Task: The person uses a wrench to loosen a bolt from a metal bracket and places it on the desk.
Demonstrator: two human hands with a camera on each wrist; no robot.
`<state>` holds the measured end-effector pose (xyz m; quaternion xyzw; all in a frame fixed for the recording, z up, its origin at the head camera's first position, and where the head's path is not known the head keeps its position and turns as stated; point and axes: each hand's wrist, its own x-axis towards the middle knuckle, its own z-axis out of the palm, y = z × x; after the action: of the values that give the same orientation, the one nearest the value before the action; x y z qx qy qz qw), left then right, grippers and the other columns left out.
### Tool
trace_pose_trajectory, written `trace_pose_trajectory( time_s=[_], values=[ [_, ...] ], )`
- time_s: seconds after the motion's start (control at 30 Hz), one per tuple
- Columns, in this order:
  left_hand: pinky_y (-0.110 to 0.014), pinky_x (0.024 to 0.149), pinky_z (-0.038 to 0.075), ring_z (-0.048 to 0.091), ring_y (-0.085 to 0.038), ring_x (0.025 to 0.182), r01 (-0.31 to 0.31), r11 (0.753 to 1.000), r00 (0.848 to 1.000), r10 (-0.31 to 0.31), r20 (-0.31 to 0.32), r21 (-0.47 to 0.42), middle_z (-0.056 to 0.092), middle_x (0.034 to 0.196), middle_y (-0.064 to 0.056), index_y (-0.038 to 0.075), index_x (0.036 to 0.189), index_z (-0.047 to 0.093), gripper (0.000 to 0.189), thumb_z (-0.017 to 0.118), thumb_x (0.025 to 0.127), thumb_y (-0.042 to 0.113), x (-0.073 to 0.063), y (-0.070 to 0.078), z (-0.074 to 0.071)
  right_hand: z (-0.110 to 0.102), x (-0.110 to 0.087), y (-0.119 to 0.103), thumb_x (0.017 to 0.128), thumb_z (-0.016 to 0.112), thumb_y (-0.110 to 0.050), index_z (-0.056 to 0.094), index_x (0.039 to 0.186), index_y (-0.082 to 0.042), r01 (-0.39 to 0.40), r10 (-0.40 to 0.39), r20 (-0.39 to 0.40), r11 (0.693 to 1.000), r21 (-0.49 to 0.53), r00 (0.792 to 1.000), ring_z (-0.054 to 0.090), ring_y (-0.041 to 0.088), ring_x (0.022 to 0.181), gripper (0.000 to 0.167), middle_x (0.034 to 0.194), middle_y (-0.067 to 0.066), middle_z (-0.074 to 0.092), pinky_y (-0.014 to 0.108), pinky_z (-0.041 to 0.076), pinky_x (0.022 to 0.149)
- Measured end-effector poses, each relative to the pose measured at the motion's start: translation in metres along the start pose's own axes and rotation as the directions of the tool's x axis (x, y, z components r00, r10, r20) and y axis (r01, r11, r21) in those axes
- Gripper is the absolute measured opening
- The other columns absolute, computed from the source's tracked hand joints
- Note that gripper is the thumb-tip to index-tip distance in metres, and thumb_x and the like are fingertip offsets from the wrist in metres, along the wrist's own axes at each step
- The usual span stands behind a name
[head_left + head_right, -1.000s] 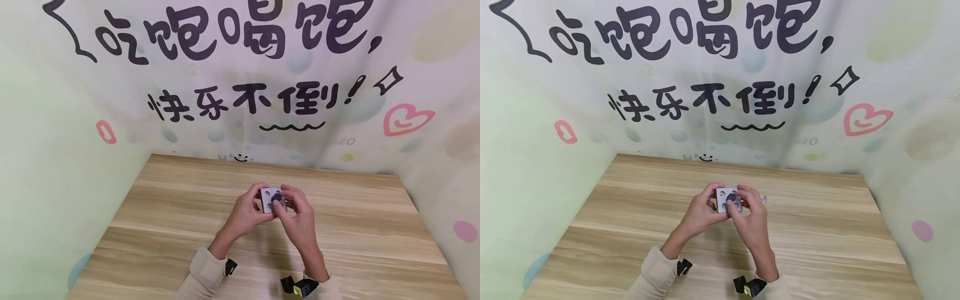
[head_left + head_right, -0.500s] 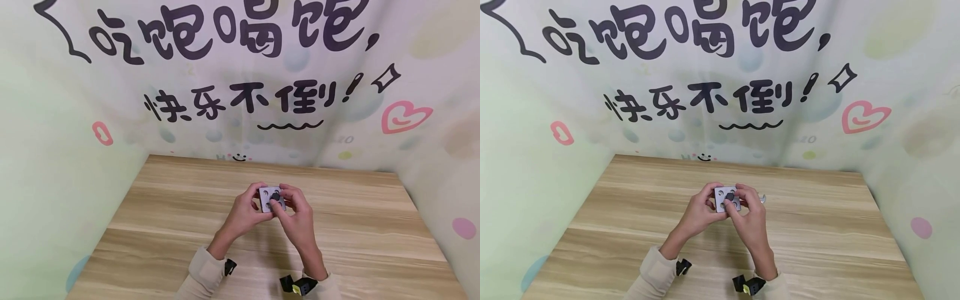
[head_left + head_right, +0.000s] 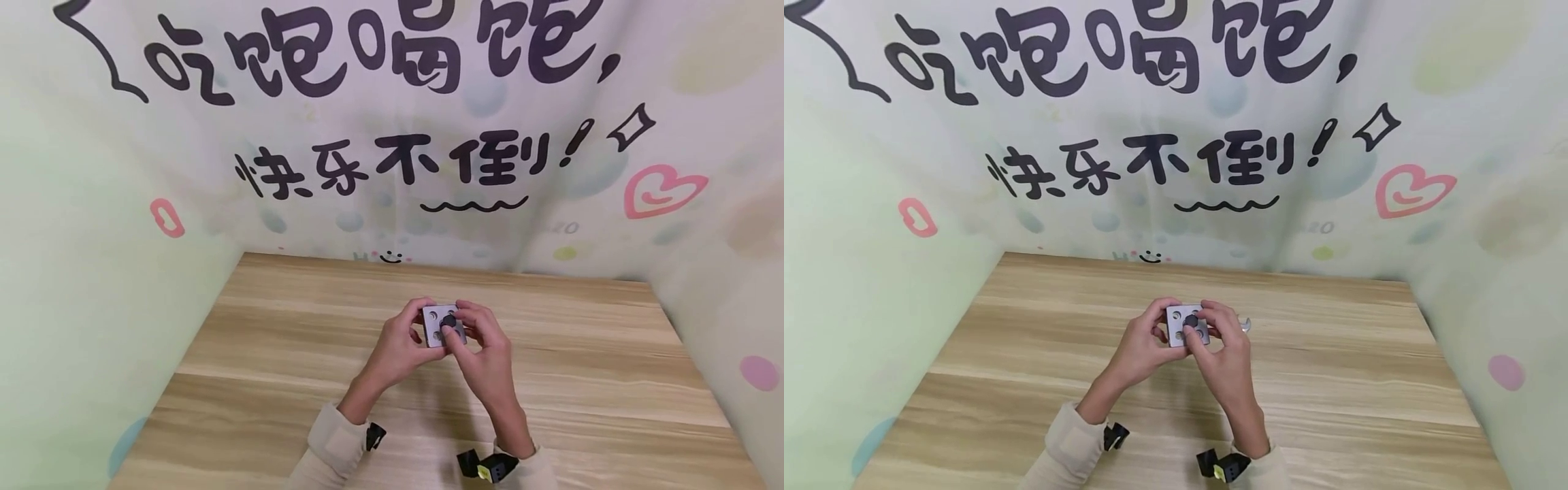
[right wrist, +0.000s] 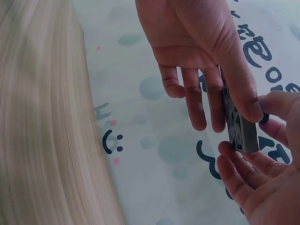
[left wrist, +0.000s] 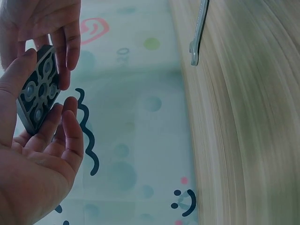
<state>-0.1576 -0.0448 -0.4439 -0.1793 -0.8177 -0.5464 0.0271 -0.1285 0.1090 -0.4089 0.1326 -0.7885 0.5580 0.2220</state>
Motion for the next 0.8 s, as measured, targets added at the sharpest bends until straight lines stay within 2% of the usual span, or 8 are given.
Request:
trace_pose_trajectory(
  time_s=[0.4, 0.53, 0.67, 0.8],
  values=[
    [-0.021, 0.067, 0.050, 0.057, -0.013, 0.087, -0.013, 1.000, 1.000, 0.013, -0.007, 0.005, 0.065, 0.112, -0.004, 0.013, 0.133, 0.051, 0.066, 0.086, 0.077, 0.016, 0.0001, -0.0022, 0.0010, -0.0011, -0.0001, 0.0003, 0.081, 0.070, 0.015, 0.066, 0.103, 0.010, 0.004, -0.004, 0.013, 1.000, 0.000, 1.000, 0.064, 0.027, 0.098, 0.022, 0.120, 0.027, 0.062, 0.021, 0.055, 0.080],
    [-0.022, 0.067, 0.051, 0.056, -0.013, 0.086, -0.015, 1.000, 1.000, 0.015, 0.000, -0.004, 0.065, 0.112, -0.005, 0.014, 0.133, 0.051, 0.066, 0.086, 0.077, 0.016, 0.0010, -0.0015, 0.0018, -0.0029, 0.0000, -0.0021, 0.082, 0.071, 0.012, 0.063, 0.105, 0.010, -0.028, 0.028, 0.022, 1.000, 0.008, 0.999, 0.064, 0.026, 0.100, 0.024, 0.121, 0.023, 0.062, 0.021, 0.054, 0.082],
    [-0.021, 0.066, 0.050, 0.056, -0.012, 0.087, -0.027, 1.000, 1.000, 0.027, -0.003, 0.002, 0.065, 0.113, -0.006, 0.013, 0.133, 0.051, 0.066, 0.086, 0.077, 0.016, 0.0004, -0.0020, 0.0022, -0.0017, -0.0012, -0.0024, 0.083, 0.073, 0.008, 0.061, 0.102, 0.007, -0.074, 0.074, 0.007, 0.997, 0.004, 0.997, 0.064, 0.022, 0.098, 0.023, 0.122, 0.020, 0.064, 0.021, 0.053, 0.083],
    [-0.020, 0.065, 0.050, 0.056, -0.011, 0.085, -0.049, 0.999, 0.999, 0.049, -0.008, 0.016, 0.065, 0.111, -0.007, 0.011, 0.132, 0.051, 0.066, 0.086, 0.076, 0.015, 0.0001, -0.0031, 0.0026, 0.0005, -0.0016, -0.0016, 0.082, 0.074, 0.007, 0.060, 0.095, 0.006, -0.065, 0.065, -0.018, 0.998, -0.005, 0.998, 0.065, 0.024, 0.096, 0.019, 0.119, 0.020, 0.065, 0.022, 0.053, 0.081]
  ],
)
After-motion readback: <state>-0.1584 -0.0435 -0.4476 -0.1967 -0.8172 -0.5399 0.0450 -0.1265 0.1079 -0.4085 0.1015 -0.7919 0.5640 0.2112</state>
